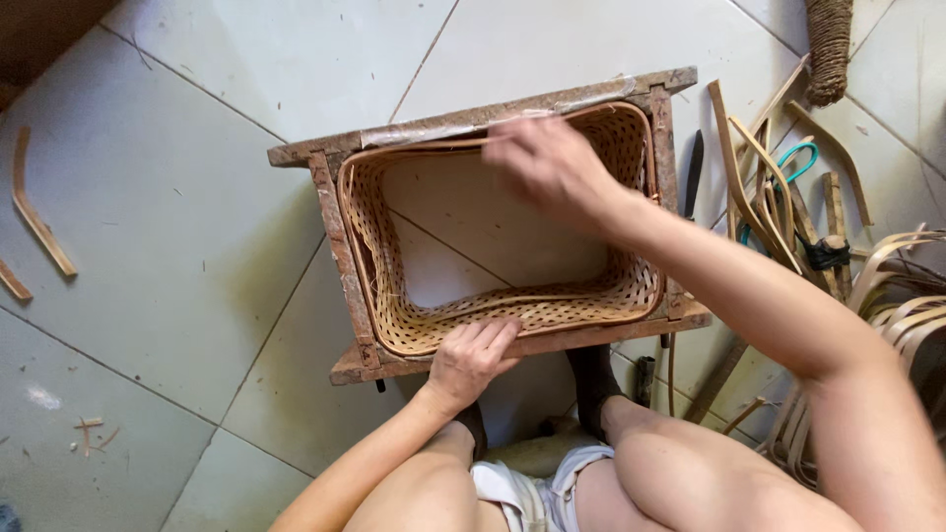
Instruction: The person sits on the floor and fits a woven bamboo basket body into a wooden frame mold, pressing and aligning its rim. They then bend flexible bamboo strips around the basket rim and place additional curved strips across the basket opening, adjusting each piece by hand.
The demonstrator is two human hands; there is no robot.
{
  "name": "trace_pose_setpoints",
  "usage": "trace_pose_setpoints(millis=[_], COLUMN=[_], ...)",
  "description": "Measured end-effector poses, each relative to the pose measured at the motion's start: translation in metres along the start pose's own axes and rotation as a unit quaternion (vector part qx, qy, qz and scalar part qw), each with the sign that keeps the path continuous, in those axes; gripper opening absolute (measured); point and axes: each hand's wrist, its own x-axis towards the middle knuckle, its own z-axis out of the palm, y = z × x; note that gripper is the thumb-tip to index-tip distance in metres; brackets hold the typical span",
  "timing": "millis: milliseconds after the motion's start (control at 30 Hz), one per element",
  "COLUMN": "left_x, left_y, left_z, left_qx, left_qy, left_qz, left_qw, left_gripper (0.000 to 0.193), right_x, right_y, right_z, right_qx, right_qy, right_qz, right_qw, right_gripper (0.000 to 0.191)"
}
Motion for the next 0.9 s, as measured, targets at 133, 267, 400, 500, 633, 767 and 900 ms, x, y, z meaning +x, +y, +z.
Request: trace_pose_setpoints(millis=[133, 267, 400, 500, 633, 767, 900], left_x=[0.003, 0.005, 0.003, 0.003, 0.002, 0.003, 0.003], left_y=[0.000, 0.001, 0.001, 0.000, 0.000, 0.001, 0.000], left_z=[-0.003, -0.005, -0.003, 0.000, 0.000, -0.001, -0.001], left_qx=[-0.005, -0.002, -0.003, 0.002, 0.003, -0.002, -0.004], left_qy=[0.019, 0.026, 0.024, 0.024, 0.027, 0.020, 0.026], left_qz=[0.004, 0.001, -0.001, -0.002, 0.002, -0.002, 0.002], left_qw=[1.000, 1.000, 1.000, 1.000, 1.000, 1.000, 1.000], left_gripper=[0.069, 0.070, 0.071, 0.071, 0.071, 0.070, 0.070], right_x=[0.035, 0.042, 0.046, 0.050, 0.050, 0.043, 0.036], right_y=[0.022, 0.028, 0.040, 0.046, 0.047, 0.039, 0.038], right_z=[0.017, 0.013, 0.005, 0.004, 0.004, 0.013, 0.035], right_qx=[-0.138, -0.007, 0.096, 0.107, 0.127, 0.015, -0.100], right_qy=[0.048, -0.004, -0.054, -0.072, -0.061, 0.002, 0.027], right_qz=[-0.025, 0.018, 0.039, 0.046, 0.047, 0.001, 0.001], right_qw=[0.989, 1.000, 0.993, 0.991, 0.989, 1.000, 0.995], right_gripper=[0.014, 0.009, 0.013, 0.016, 0.016, 0.049, 0.053])
